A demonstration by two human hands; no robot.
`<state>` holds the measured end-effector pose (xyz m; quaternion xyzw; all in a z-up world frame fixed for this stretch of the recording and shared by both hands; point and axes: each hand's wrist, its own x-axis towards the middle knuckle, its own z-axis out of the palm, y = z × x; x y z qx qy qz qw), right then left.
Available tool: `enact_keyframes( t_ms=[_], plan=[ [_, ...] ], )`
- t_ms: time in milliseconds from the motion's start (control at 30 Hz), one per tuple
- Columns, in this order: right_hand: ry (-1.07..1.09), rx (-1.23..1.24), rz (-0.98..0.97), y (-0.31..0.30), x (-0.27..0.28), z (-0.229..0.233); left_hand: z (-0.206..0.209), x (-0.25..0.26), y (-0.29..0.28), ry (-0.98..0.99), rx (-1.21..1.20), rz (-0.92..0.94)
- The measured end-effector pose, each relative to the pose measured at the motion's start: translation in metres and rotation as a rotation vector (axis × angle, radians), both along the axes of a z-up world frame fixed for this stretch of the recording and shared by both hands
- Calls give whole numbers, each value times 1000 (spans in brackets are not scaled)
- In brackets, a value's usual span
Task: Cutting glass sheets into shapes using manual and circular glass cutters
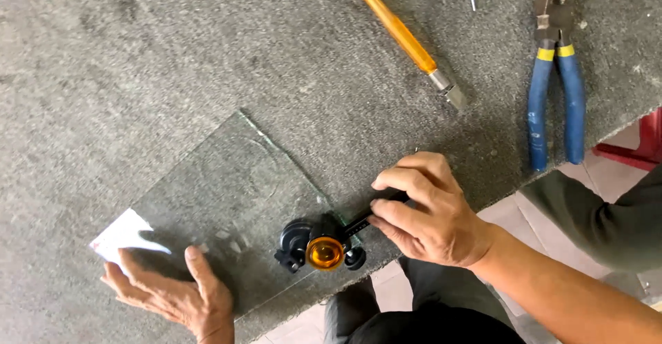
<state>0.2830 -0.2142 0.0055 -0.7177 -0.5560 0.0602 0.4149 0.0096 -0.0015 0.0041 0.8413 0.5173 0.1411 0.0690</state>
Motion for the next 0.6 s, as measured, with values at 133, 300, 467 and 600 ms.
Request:
enact_keyframes(
  t_ms=[133, 300, 467, 600],
  plan=[
    [4, -3, 1, -2, 3, -1, 3, 14, -5, 15, 36, -71],
    [-24, -20, -21, 0, 0, -1, 3, 8, -2, 11, -2, -9],
    [-56, -7, -30, 0, -3, 1, 5, 8, -4, -23, -65, 62],
    [-118, -14, -105, -9, -23, 0, 0, -5, -2, -81, -64, 95]
  ],
)
